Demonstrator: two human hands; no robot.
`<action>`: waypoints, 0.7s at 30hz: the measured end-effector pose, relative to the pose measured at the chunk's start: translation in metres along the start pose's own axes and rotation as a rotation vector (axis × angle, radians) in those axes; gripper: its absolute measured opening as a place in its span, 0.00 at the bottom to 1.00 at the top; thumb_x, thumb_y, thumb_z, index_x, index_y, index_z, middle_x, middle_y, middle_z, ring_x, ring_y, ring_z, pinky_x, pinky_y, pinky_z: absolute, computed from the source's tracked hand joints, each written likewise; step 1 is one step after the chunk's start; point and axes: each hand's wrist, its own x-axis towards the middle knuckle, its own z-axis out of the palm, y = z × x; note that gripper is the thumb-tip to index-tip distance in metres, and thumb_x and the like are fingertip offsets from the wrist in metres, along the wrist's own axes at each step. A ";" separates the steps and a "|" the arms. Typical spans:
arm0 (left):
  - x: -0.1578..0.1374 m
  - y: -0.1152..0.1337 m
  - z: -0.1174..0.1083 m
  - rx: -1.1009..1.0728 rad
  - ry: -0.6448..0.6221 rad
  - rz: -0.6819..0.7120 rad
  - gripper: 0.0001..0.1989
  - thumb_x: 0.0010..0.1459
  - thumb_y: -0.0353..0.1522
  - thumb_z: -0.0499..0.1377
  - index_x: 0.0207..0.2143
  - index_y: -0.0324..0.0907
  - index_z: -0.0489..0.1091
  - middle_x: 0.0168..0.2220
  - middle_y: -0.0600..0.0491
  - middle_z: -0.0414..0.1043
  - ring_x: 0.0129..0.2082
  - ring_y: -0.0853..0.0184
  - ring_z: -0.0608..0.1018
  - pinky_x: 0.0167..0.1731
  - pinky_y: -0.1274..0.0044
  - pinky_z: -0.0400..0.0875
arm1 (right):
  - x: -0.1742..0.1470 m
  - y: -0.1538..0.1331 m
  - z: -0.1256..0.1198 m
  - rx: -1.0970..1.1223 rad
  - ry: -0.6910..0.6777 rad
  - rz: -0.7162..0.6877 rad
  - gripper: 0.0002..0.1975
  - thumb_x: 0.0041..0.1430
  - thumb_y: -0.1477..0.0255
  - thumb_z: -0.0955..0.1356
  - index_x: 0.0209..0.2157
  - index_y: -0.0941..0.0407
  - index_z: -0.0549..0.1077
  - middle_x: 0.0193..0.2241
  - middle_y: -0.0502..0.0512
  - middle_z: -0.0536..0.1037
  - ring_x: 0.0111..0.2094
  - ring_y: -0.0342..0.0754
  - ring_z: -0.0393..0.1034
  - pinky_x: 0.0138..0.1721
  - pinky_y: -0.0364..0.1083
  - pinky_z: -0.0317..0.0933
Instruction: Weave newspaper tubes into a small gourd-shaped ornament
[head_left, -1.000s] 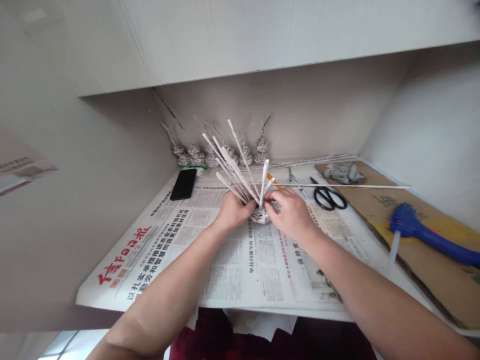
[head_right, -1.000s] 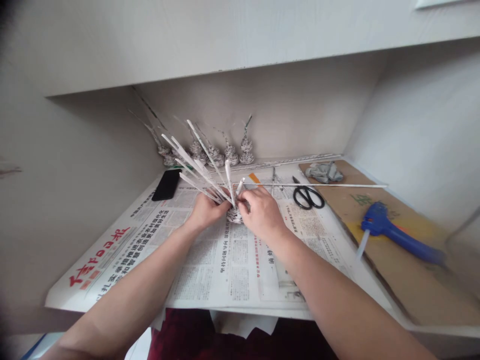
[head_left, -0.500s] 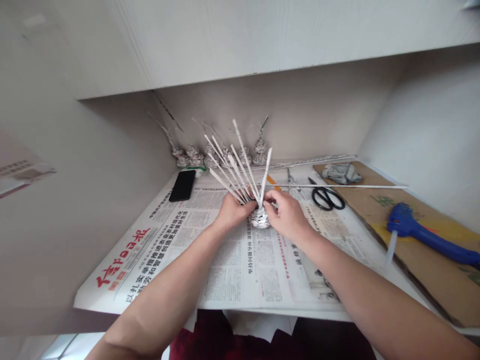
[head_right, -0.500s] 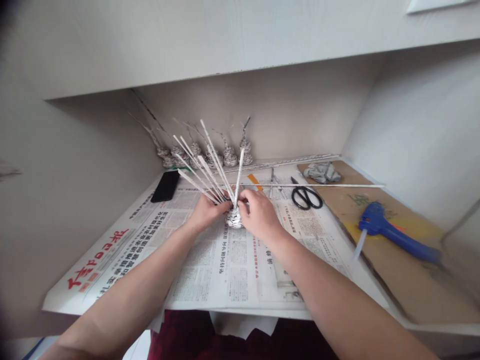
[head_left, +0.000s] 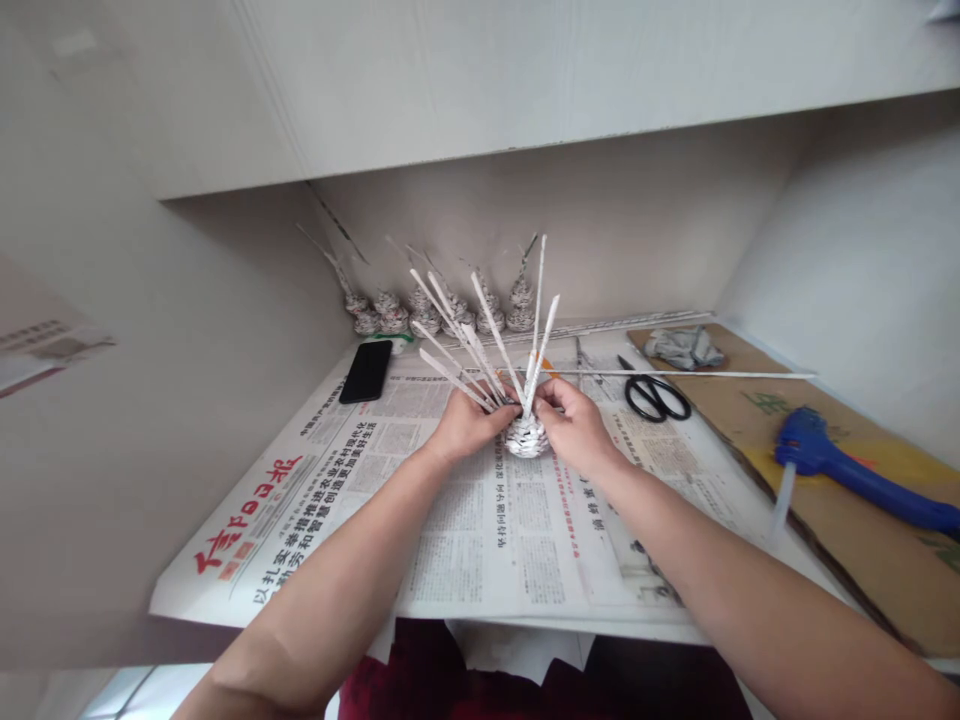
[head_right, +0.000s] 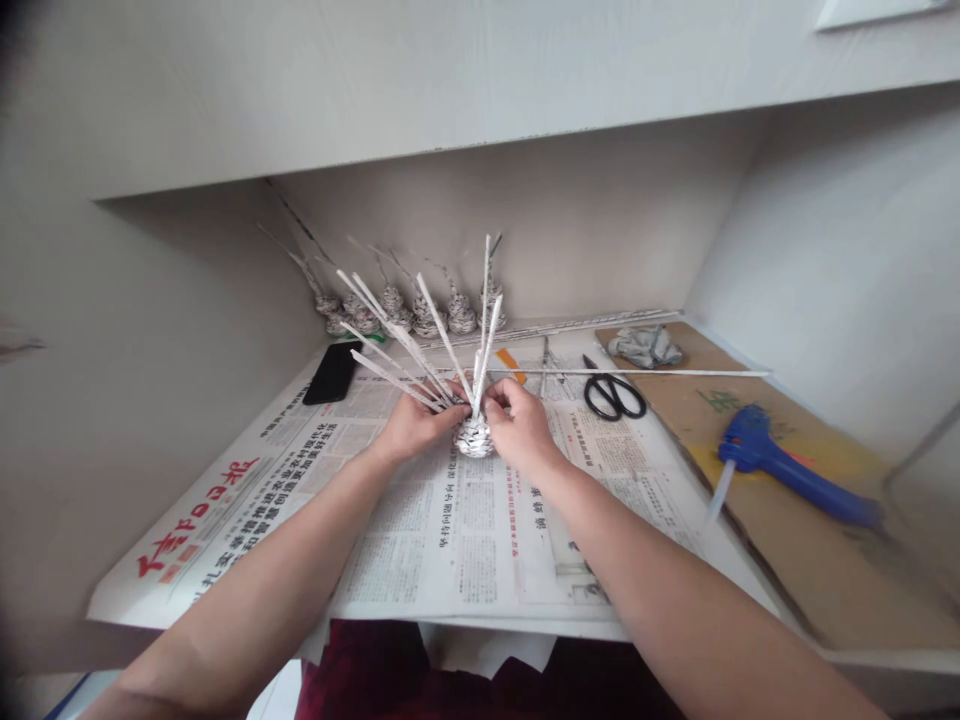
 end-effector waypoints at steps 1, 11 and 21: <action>0.000 -0.001 0.000 0.003 -0.010 0.007 0.07 0.49 0.30 0.63 0.32 0.37 0.74 0.32 0.49 0.79 0.33 0.66 0.79 0.37 0.75 0.74 | 0.001 0.002 0.000 0.048 -0.019 0.014 0.07 0.53 0.65 0.66 0.29 0.55 0.70 0.24 0.49 0.74 0.26 0.45 0.68 0.28 0.44 0.61; 0.000 0.001 -0.008 -0.020 -0.167 0.021 0.12 0.53 0.37 0.63 0.35 0.36 0.75 0.34 0.47 0.78 0.36 0.64 0.79 0.41 0.74 0.73 | 0.005 0.003 0.002 0.241 -0.073 0.133 0.10 0.45 0.64 0.70 0.25 0.55 0.69 0.22 0.46 0.71 0.24 0.43 0.64 0.27 0.43 0.59; 0.001 0.005 -0.014 0.021 -0.250 0.080 0.13 0.55 0.40 0.62 0.33 0.37 0.76 0.34 0.47 0.78 0.36 0.63 0.79 0.41 0.73 0.73 | 0.002 -0.003 0.000 0.240 -0.120 0.082 0.11 0.45 0.63 0.71 0.26 0.55 0.68 0.21 0.45 0.69 0.23 0.42 0.62 0.27 0.42 0.55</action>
